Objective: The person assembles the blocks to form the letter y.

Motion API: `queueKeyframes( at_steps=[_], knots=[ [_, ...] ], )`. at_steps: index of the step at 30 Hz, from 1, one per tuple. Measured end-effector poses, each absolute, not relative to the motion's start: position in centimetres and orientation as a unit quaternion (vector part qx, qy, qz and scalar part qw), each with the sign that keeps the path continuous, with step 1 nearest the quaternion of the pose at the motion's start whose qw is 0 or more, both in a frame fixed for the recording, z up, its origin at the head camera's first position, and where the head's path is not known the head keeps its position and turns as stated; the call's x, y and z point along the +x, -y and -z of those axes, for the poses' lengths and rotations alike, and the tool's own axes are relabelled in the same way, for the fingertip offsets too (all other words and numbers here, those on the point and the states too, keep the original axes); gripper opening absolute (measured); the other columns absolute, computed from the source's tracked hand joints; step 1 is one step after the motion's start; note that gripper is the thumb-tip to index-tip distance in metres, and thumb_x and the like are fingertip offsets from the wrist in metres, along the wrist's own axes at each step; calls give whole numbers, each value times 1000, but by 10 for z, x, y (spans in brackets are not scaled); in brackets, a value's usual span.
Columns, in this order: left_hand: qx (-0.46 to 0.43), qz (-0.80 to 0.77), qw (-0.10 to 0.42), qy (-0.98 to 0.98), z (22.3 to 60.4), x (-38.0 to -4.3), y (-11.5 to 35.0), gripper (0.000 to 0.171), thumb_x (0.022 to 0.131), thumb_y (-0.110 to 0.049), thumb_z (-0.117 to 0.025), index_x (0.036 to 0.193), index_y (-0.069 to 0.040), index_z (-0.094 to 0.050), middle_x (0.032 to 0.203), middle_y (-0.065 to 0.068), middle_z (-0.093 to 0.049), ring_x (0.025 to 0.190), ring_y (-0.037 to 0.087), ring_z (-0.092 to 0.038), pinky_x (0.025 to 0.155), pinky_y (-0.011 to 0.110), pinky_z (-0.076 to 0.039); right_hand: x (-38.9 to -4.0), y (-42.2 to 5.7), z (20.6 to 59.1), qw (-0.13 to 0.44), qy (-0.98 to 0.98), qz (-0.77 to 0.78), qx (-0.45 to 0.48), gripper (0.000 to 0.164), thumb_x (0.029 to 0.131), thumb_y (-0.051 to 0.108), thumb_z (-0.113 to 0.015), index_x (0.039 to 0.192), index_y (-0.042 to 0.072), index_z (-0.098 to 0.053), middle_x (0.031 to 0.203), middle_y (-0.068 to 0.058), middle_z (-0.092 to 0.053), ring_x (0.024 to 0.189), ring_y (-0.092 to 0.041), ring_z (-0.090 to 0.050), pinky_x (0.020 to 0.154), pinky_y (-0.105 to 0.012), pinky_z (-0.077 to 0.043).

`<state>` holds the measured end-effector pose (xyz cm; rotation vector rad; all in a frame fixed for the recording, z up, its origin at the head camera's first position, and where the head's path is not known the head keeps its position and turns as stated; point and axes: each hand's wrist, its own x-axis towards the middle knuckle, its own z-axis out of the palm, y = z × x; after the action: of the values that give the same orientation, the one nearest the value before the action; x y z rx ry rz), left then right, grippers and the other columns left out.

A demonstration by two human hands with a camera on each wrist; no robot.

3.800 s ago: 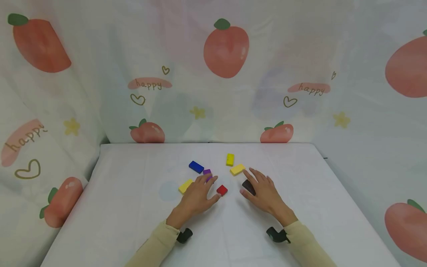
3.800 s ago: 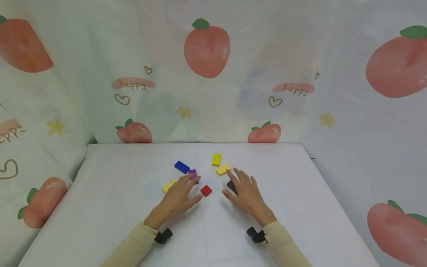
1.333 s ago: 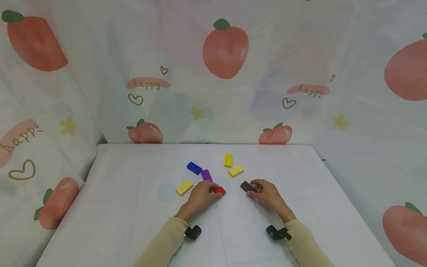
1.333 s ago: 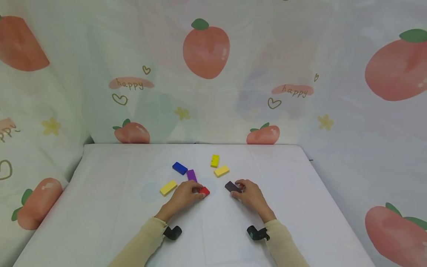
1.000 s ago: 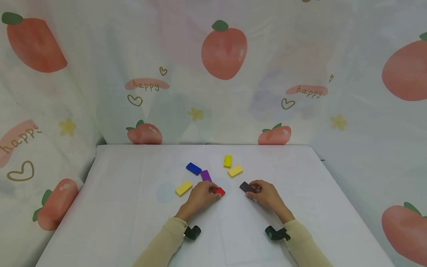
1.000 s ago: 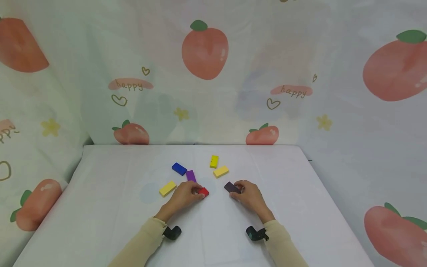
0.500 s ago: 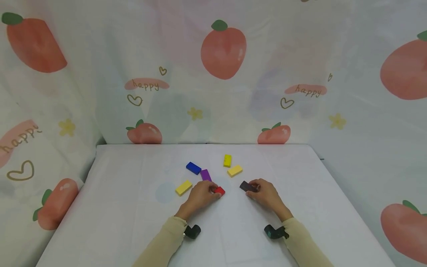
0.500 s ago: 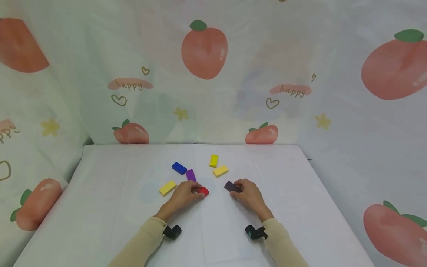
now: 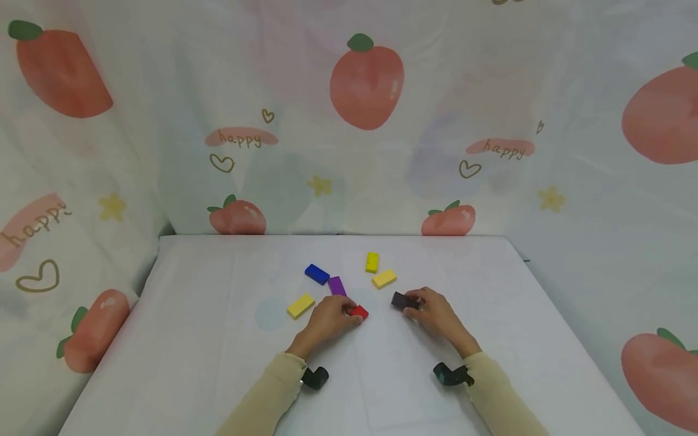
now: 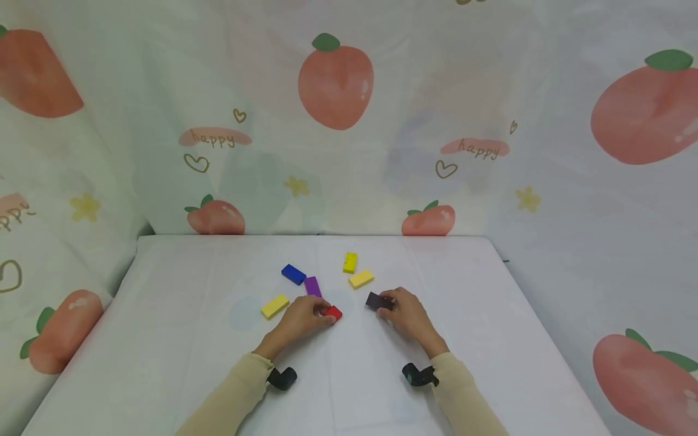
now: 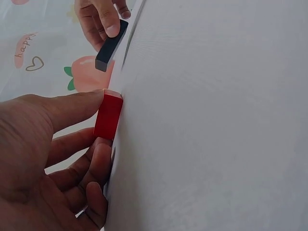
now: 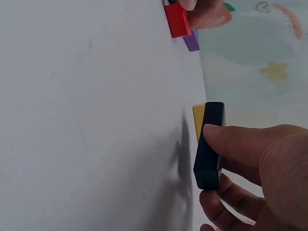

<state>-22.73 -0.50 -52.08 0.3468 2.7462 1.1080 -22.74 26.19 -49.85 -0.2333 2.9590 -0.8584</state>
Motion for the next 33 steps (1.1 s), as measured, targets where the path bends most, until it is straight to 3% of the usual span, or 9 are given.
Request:
queueKeyframes(
  at_steps=[7,33],
  knots=[
    [120,-360,80,-922,523,-227,3,33,85,-34,-76,111,-14,-73,90,-6,-67,81,11,-54,74,29,-47,-231,-263,496,33,-955,283,-87,38,89,18,-70,126,8,-64,118,-13,-64,105,-27,-58,92,-48,-50],
    [116,-348,83,-927,521,-225,2,35,82,-34,-79,111,-15,-72,88,-6,-66,79,11,-54,73,28,-47,-238,-254,493,5,-939,284,-196,37,88,8,-71,124,9,-64,119,-14,-63,112,-32,-60,92,-51,-51]
  ],
)
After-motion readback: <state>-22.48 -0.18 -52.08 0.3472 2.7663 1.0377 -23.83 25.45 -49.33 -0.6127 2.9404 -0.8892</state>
